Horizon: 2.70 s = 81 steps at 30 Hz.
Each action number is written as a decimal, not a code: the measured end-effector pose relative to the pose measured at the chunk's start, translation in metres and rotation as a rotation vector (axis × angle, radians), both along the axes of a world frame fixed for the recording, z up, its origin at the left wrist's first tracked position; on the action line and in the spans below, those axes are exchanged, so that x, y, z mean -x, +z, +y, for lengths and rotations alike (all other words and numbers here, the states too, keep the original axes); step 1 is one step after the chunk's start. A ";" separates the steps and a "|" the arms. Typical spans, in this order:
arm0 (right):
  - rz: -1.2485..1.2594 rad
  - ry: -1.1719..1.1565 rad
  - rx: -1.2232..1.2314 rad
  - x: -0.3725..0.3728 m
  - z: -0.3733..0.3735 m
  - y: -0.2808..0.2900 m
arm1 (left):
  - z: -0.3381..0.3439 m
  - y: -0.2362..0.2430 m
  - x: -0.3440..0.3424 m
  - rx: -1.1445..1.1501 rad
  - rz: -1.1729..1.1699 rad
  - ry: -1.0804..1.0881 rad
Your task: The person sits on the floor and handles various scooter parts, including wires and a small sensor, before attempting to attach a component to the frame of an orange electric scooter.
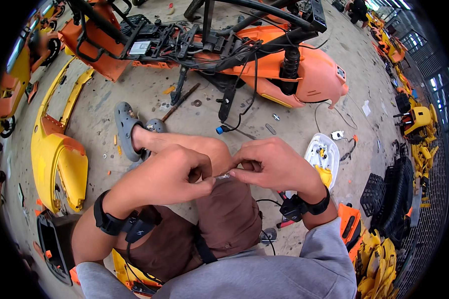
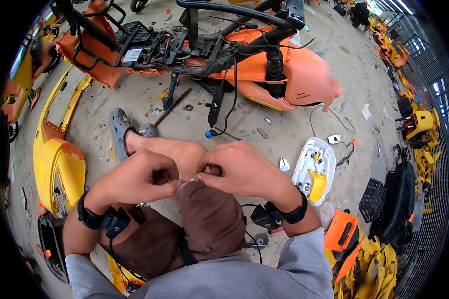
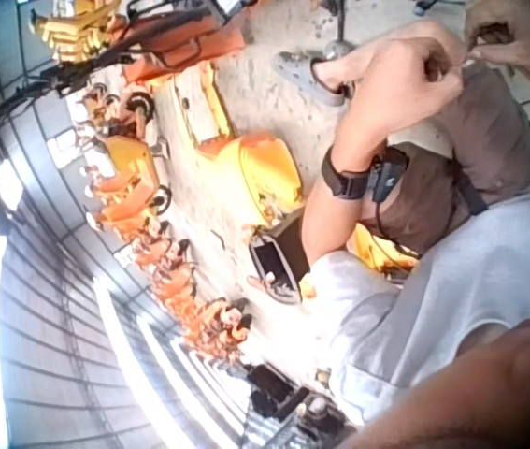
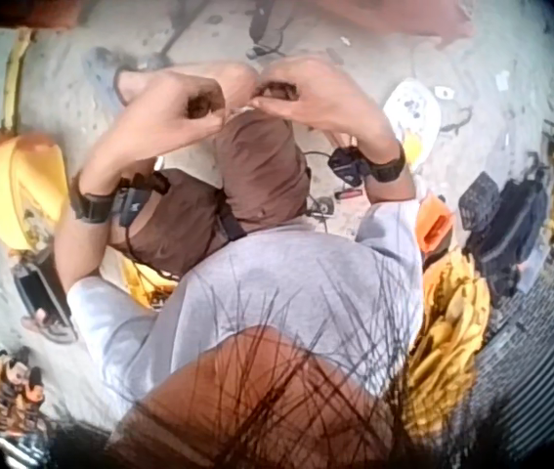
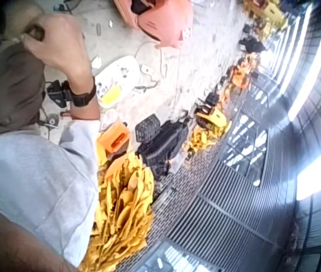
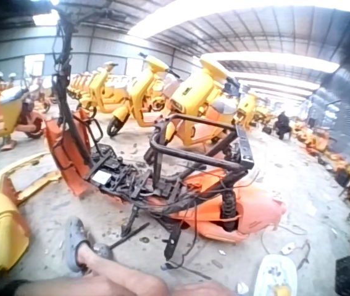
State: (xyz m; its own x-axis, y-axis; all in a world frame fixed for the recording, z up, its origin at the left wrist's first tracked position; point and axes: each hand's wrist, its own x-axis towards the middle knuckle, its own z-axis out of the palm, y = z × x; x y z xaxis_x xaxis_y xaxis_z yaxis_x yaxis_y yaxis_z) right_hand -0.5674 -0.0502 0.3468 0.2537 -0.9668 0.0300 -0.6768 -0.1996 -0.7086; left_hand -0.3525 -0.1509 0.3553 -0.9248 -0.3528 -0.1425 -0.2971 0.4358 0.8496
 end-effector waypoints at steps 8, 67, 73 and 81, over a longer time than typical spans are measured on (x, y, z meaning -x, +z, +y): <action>-0.110 -0.206 -0.121 -0.010 -0.001 -0.001 | 0.004 -0.016 0.002 0.427 0.176 0.132; -1.643 -0.775 -0.004 -0.127 -0.009 -0.055 | -0.005 -0.020 0.006 -0.456 0.121 0.426; -1.696 -0.751 0.017 -0.122 -0.008 -0.067 | 0.001 -0.010 0.009 -0.358 0.167 0.451; -1.681 -0.695 -0.089 -0.115 -0.003 -0.064 | -0.002 0.001 0.007 -0.337 0.078 0.435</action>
